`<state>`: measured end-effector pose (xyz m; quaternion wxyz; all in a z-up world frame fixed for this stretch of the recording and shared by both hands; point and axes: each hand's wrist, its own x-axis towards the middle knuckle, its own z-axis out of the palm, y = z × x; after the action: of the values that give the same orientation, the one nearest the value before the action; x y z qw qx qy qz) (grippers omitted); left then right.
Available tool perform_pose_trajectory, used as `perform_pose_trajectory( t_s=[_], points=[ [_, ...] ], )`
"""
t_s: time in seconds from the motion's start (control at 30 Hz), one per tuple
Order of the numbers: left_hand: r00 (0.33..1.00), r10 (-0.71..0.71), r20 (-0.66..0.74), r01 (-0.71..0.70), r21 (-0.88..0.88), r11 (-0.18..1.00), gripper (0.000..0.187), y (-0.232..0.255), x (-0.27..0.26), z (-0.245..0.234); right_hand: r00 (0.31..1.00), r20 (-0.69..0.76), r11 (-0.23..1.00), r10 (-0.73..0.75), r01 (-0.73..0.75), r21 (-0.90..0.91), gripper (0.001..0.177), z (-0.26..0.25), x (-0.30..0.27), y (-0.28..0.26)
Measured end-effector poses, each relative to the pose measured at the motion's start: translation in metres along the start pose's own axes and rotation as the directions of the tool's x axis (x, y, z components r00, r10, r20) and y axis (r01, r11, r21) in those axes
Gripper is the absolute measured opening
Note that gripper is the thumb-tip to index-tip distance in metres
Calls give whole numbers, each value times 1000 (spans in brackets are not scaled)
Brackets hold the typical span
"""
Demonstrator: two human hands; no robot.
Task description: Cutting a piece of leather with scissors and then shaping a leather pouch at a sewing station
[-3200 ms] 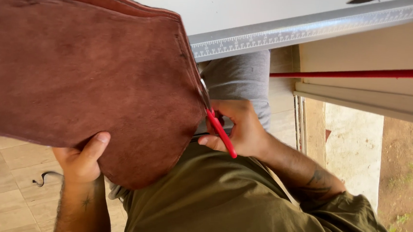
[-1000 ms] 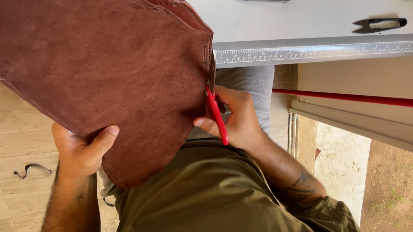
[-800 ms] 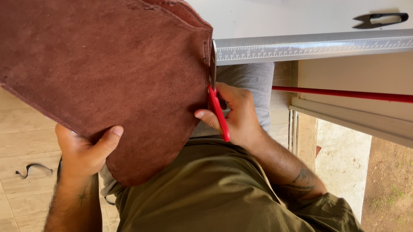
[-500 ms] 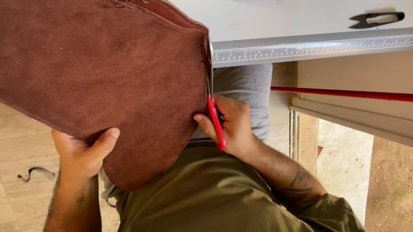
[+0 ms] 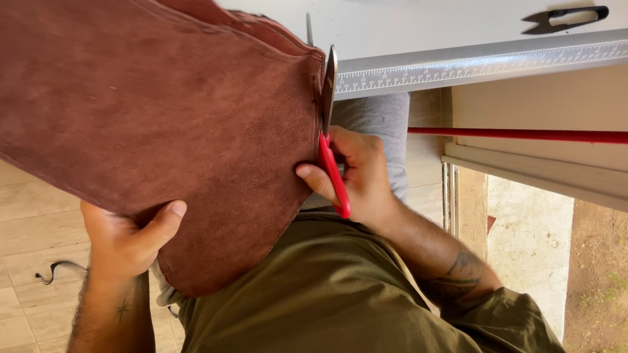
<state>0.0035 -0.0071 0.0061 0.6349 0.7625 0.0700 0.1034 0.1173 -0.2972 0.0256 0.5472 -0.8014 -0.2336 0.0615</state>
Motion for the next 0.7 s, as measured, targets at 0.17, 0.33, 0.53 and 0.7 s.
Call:
perform_pose_trajectory(
  t_s=[0.17, 0.33, 0.53, 0.7],
  points=[
    [1000, -1, 10, 2, -34, 999, 60, 0, 1, -1, 998, -66, 1000, -20, 19, -8, 42, 10, -7, -3],
    [999, 21, 35, -22, 48, 999, 64, 9, 1, -6, 1000, 0, 997, 23, -23, 78, 40, 3, -1, -2],
    [998, -15, 58, 16, -9, 1000, 63, 6, 3, -1, 1000, -17, 998, -10, 11, 63, 44, -3, 8, -7],
    [999, -43, 34, 43, 3, 999, 55, 0, 2, -5, 997, -75, 999, -32, 32, 2, 43, 8, 1, -6]
  ],
)
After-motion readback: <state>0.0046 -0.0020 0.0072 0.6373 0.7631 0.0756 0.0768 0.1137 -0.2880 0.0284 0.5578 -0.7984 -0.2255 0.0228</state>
